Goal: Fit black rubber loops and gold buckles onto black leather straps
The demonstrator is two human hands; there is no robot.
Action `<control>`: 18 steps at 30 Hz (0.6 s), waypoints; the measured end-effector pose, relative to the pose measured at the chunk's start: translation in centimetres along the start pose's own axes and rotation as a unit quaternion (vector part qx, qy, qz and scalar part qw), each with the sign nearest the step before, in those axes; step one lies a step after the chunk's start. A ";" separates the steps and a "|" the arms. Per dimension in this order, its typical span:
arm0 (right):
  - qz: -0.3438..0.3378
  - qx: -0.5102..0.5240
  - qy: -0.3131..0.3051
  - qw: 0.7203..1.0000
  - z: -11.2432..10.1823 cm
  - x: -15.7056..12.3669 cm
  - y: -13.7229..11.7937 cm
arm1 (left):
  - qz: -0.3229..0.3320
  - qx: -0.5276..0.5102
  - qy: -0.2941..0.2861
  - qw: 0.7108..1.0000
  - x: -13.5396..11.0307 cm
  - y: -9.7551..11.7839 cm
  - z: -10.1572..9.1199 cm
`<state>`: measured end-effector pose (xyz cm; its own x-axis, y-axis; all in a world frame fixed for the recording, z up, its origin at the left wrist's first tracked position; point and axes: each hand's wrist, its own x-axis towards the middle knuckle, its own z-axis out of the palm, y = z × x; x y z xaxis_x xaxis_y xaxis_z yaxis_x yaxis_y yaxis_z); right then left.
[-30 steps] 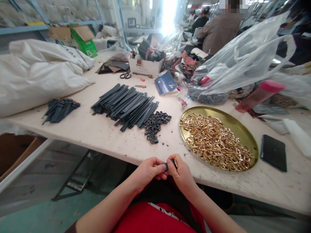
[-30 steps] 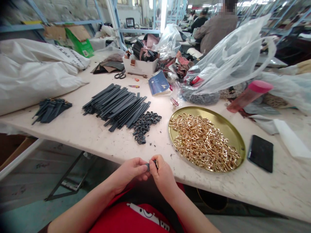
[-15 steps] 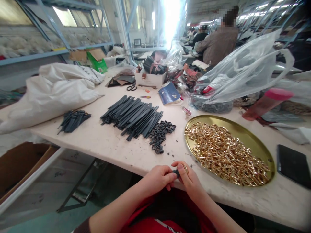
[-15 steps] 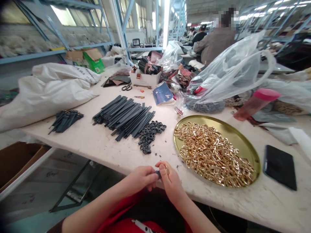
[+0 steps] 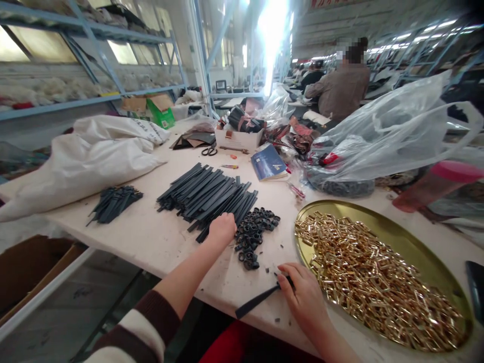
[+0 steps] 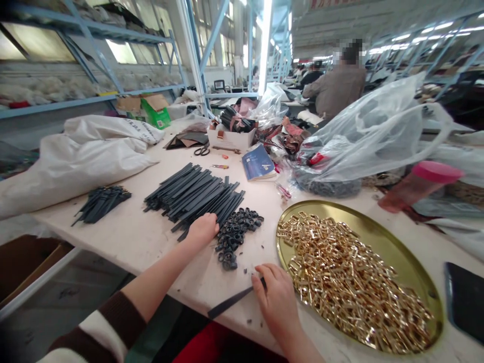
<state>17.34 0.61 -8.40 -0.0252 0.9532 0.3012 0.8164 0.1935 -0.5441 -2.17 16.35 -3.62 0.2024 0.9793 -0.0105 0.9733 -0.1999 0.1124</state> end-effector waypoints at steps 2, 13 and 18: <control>0.003 0.000 0.000 1.000 -0.1 -0.1 -0.1 | -0.012 0.002 0.007 1.000 -0.2 0.0 0.1; 0.122 0.301 0.069 0.943 -2.9 0.4 -1.4 | 0.094 -0.405 -0.212 0.884 -13.4 2.0 -4.4; 0.117 0.349 -0.073 0.927 -3.6 1.1 -3.5 | -0.020 -0.587 -0.380 0.714 -17.3 4.7 -3.2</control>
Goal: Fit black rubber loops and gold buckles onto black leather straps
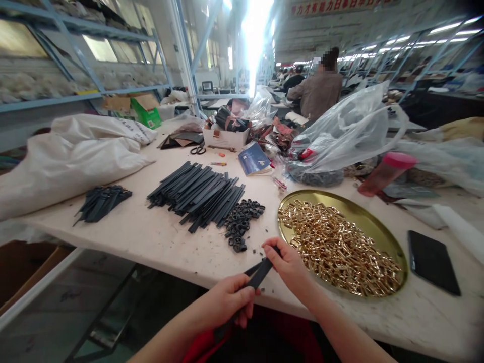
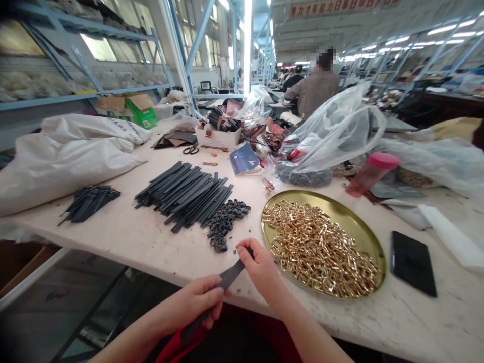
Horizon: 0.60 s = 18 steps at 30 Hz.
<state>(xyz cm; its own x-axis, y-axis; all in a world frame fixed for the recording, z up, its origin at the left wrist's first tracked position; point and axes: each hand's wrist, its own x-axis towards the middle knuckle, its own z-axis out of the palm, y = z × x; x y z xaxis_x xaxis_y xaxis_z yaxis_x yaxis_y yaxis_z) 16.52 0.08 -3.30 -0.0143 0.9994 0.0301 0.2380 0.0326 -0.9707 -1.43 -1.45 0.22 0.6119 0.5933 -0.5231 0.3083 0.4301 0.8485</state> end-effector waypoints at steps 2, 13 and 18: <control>-0.013 -0.052 -0.046 0.997 0.3 1.2 -0.1 | -0.006 -0.109 0.022 0.994 0.8 0.2 0.5; -0.097 -0.485 -0.015 0.869 -1.8 12.3 3.1 | -0.002 -0.282 0.113 0.953 3.3 1.4 -2.1; -0.123 -0.542 -0.037 0.831 -1.6 11.9 3.3 | -0.017 -0.299 0.098 0.949 4.0 1.0 -2.9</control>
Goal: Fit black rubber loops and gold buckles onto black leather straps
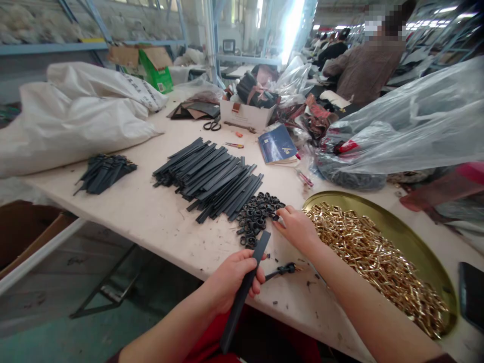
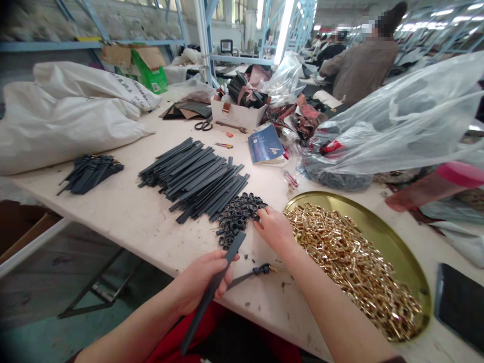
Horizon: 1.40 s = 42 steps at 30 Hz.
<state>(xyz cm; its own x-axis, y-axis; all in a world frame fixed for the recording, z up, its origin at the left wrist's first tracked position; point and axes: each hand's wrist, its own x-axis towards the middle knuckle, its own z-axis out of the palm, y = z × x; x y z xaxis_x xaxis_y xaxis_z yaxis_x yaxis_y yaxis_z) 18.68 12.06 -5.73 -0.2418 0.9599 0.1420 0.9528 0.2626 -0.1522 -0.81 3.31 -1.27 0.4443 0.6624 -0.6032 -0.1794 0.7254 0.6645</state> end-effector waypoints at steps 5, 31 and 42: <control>-0.005 0.019 -0.003 1.000 0.0 0.3 0.0 | 0.000 0.005 0.013 1.000 0.2 -0.1 -0.1; 0.267 0.831 -0.081 0.481 -5.1 -9.7 -5.7 | 0.414 0.523 -0.005 0.745 -5.0 -2.2 1.0; 0.246 0.763 -0.083 0.592 -4.4 -10.7 -8.2 | 0.140 0.118 -0.011 0.983 -3.2 -2.7 1.7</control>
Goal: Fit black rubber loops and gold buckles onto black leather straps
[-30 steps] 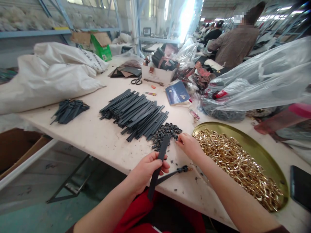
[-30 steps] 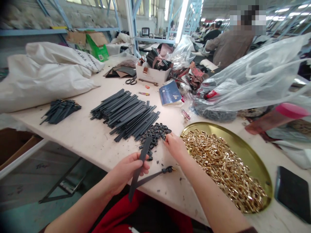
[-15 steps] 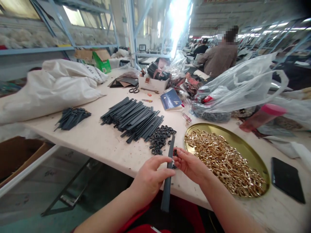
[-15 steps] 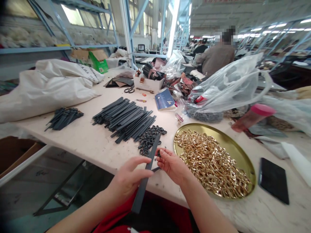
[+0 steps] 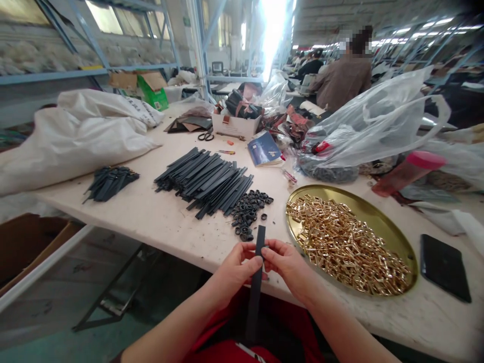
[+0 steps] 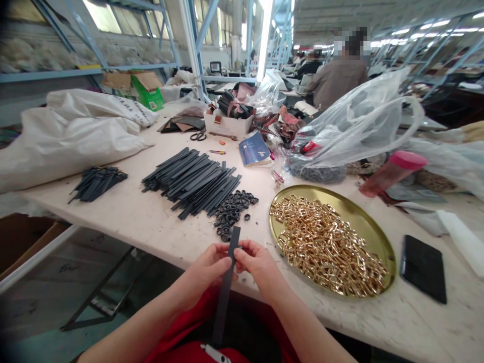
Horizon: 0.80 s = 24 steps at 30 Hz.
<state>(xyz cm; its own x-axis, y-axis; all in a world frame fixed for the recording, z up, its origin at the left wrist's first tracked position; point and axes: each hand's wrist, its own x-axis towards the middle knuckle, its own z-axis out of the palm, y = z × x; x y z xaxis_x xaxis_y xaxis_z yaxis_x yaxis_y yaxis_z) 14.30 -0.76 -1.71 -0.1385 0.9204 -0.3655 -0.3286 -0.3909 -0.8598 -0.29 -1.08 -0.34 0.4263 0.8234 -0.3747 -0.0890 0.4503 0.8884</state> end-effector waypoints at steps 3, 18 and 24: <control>-0.029 -0.026 0.029 0.999 -0.4 0.0 0.2 | -0.043 -0.013 -0.016 0.999 0.7 0.1 -0.1; 0.005 0.201 0.079 0.976 -1.8 1.9 0.7 | -0.074 0.032 -0.061 0.995 1.3 0.4 -0.4; -0.004 0.252 0.051 0.966 -0.8 2.0 0.8 | 0.017 0.254 -0.006 0.967 2.1 -0.2 -0.4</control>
<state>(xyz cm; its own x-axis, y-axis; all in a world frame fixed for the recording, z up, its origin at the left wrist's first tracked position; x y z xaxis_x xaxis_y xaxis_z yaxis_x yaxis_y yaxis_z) 14.52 0.73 -3.39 -0.0504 0.9083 -0.4153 -0.7465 -0.3105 -0.5885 0.28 0.76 -1.39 0.4418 0.8292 -0.3425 0.3486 0.1931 0.9172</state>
